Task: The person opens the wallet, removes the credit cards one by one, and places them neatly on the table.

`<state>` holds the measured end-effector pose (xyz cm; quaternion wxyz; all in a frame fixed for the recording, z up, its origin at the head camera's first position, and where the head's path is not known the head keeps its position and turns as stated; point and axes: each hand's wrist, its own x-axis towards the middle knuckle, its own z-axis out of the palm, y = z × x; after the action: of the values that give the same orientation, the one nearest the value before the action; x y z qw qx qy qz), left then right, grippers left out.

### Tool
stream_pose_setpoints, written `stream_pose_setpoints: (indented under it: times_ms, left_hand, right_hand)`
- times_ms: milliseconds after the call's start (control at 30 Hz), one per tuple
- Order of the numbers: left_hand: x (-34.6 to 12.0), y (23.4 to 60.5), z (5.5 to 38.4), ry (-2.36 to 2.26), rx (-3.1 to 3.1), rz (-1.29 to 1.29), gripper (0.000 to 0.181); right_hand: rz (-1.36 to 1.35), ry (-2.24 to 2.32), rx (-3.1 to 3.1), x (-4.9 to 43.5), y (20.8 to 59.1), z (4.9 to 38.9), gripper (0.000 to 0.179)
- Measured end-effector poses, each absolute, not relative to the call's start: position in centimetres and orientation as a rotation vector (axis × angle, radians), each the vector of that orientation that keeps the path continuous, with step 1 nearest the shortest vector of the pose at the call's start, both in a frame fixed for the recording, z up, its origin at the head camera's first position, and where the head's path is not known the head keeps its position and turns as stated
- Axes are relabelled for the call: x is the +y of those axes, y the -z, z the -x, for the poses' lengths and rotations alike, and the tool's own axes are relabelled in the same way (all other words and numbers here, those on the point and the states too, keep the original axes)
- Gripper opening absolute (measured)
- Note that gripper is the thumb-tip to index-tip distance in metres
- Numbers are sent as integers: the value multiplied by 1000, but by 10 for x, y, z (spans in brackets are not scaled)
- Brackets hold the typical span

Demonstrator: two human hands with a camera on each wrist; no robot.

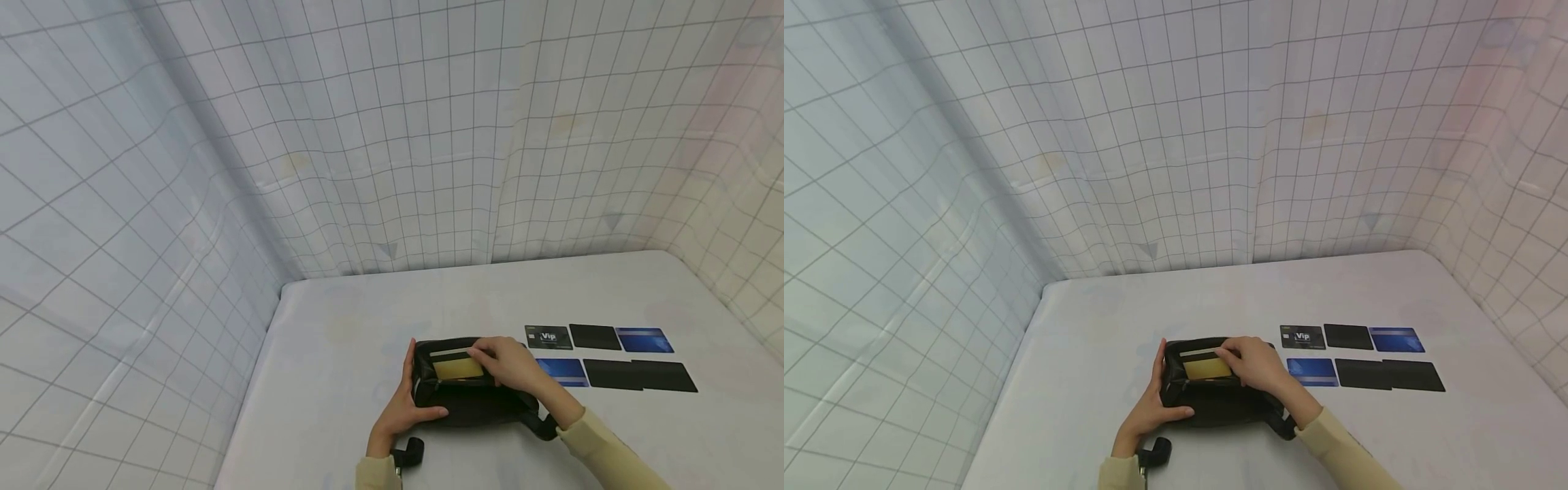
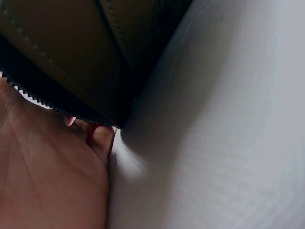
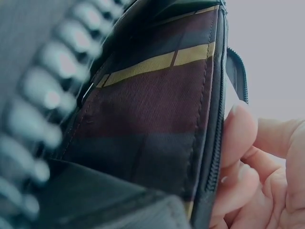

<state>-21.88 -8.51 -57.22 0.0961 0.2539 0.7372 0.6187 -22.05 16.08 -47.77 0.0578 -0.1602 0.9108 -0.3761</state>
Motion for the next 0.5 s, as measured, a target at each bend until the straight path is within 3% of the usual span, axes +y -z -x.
stream_pose_setpoints:
  times_ms: [500]
  left_hand:
    - [-85, 572, 219, -1834, 2201, -789, 120]
  right_hand:
    - [414, 1271, 2726, 166, 479, 218, 37]
